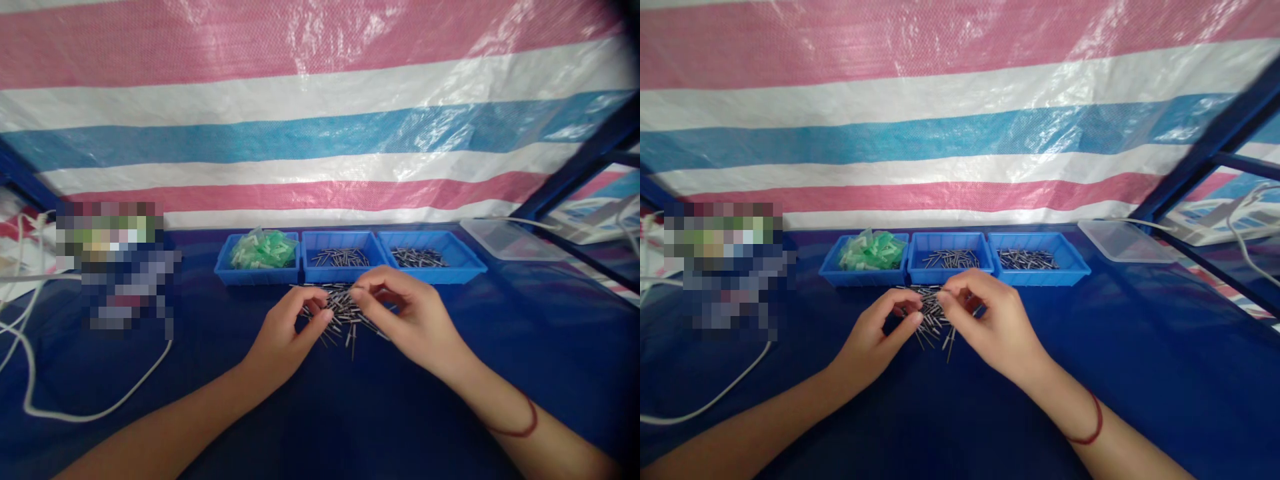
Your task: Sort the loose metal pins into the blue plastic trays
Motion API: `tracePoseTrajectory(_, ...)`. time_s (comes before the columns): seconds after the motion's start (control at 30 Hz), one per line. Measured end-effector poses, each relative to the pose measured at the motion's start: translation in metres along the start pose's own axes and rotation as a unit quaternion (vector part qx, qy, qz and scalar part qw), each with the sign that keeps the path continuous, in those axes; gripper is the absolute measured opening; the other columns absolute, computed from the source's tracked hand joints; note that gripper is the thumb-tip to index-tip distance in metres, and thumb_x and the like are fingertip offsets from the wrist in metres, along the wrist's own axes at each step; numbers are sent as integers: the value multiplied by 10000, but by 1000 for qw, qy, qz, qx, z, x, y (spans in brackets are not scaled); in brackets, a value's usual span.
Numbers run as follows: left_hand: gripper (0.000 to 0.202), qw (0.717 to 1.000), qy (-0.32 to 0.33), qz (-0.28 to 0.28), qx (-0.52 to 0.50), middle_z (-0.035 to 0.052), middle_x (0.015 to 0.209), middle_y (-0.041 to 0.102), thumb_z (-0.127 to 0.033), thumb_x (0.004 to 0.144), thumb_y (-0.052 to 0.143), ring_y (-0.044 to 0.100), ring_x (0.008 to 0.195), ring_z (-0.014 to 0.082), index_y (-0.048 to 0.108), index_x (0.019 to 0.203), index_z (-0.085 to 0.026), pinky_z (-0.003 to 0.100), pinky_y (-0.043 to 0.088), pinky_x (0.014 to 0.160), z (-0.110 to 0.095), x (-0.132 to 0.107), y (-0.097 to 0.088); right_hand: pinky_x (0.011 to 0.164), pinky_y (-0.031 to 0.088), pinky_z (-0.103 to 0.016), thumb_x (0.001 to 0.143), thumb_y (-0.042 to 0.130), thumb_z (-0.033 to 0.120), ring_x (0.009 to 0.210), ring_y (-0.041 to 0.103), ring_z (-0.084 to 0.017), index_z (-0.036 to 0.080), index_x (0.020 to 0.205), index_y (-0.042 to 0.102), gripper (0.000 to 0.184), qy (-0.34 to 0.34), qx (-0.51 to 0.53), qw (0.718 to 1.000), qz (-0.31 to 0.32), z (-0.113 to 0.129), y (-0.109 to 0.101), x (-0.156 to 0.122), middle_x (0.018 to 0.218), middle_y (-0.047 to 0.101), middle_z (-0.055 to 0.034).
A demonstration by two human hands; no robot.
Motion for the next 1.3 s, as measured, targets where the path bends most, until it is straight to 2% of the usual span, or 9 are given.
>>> tracePoseTrajectory(0.17,162,988,53,53,134,37,974,651,-262,908,502,603,878,163,613,1013,-206,289,452,791,6,8,-8,617,456,-285,833,582,359,652,590,-166,200,831,651,173,33,-221,956,-189,-27,-60,21,757,658,-31)
tracePoseTrajectory(0.23,156,977,78,88,176,35,958,659,-251,911,495,599,912,176,641,943,-203,298,424,795,7,10,-10,628,442,-296,834,575,359,636,583,-172,195,825,665,187,48,-303,930,-202,-41,-76,27,723,654,-31)
tracePoseTrajectory(0.33,153,962,91,133,221,33,964,660,-288,884,546,592,914,191,654,955,-207,313,395,778,8,9,-9,671,437,-326,857,534,374,717,604,-212,182,882,688,248,47,-394,908,-138,-58,-81,33,821,689,-69)
tracePoseTrajectory(0.47,227,949,99,171,246,31,1022,639,-353,838,622,574,933,199,655,1028,-233,319,362,778,8,5,-6,688,431,-348,883,488,402,758,606,-242,174,910,692,307,31,-431,891,-136,-53,-75,31,853,694,-95)
tracePoseTrajectory(0.6,169,942,108,187,256,15,1005,632,-310,913,539,562,923,172,664,1011,-252,312,327,785,7,4,-3,750,430,-346,903,481,323,775,601,-225,181,854,668,241,-46,-386,913,-126,-27,-56,25,815,685,-80)
tracePoseTrajectory(0.83,152,932,121,174,295,15,987,625,-298,929,524,545,882,161,653,985,-240,309,315,756,13,4,2,777,429,-350,895,525,215,793,580,-187,188,822,636,135,-188,-255,948,37,-8,0,7,834,675,-41)
tracePoseTrajectory(1.0,192,930,126,176,296,29,933,625,-267,953,466,554,852,169,646,950,-199,312,356,742,15,5,3,754,430,-359,897,527,206,795,552,-186,191,825,646,141,-192,-230,946,120,-9,21,-2,825,663,-38)
tracePoseTrajectory(1.2,328,933,177,220,223,82,1085,592,-67,914,392,542,990,179,598,1147,-174,301,420,871,16,6,-5,751,440,-357,897,524,201,796,555,-185,190,831,650,143,-180,-223,950,123,-10,18,-1,823,660,-39)
tracePoseTrajectory(1.3,317,928,193,233,217,91,1091,588,-89,926,397,541,999,182,592,1166,-164,301,431,887,20,6,-6,750,447,-351,892,528,193,800,566,-185,192,834,652,137,-179,-225,950,122,-9,17,-1,818,659,-41)
Point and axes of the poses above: each hand's wrist, its own x-axis towards the middle knuckle, its own y-axis out of the palm, z = x × y, the point moved 3 cm from there along x, towards the middle knuckle
